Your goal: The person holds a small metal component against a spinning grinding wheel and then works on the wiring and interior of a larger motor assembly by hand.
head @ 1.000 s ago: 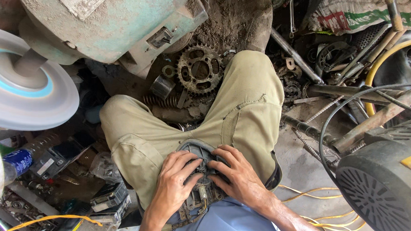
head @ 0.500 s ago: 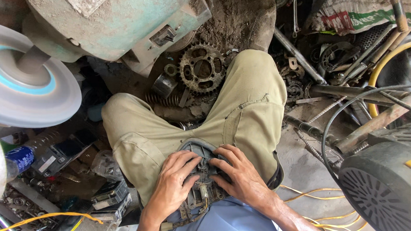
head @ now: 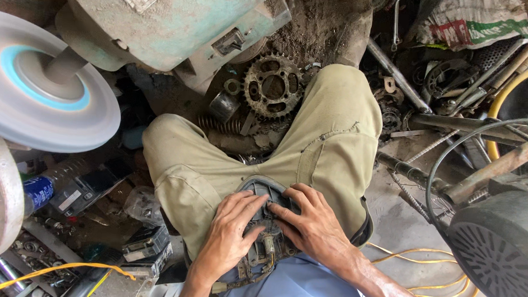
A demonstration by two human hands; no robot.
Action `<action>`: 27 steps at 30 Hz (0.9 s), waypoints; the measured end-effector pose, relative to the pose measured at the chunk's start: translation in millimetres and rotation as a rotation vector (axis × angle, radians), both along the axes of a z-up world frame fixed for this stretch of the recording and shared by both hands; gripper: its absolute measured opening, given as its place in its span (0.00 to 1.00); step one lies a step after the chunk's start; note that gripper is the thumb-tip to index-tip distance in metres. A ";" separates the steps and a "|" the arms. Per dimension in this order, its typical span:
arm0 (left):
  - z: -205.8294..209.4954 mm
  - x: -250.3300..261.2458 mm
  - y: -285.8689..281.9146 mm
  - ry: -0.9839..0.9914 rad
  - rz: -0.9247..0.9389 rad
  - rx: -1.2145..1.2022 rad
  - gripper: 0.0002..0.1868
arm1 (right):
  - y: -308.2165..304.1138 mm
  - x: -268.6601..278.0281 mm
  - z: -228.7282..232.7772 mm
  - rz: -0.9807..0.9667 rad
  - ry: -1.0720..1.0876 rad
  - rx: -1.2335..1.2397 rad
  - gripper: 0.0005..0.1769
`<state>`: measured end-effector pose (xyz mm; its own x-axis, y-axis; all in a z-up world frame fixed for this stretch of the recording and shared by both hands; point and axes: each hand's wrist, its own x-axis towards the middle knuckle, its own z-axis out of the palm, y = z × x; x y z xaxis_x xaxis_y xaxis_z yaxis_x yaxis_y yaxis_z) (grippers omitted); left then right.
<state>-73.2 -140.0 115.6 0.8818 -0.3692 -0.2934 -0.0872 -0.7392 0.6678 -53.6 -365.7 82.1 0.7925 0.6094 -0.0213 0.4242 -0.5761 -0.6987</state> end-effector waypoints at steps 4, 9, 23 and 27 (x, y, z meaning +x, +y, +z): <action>-12.6 -10.7 16.5 0.114 -0.030 0.033 0.44 | -0.2 1.2 -0.4 0.002 0.014 0.021 0.19; -3.2 -7.1 35.6 0.195 0.112 -0.081 0.40 | 0.2 2.9 -2.1 -0.011 -0.006 0.056 0.16; -1.9 -5.5 42.8 0.073 0.266 -0.183 0.26 | 0.9 7.6 0.0 0.027 0.075 0.097 0.17; -1.5 -0.6 19.4 0.098 0.093 -0.147 0.27 | -4.2 5.8 -1.9 0.039 0.203 0.091 0.22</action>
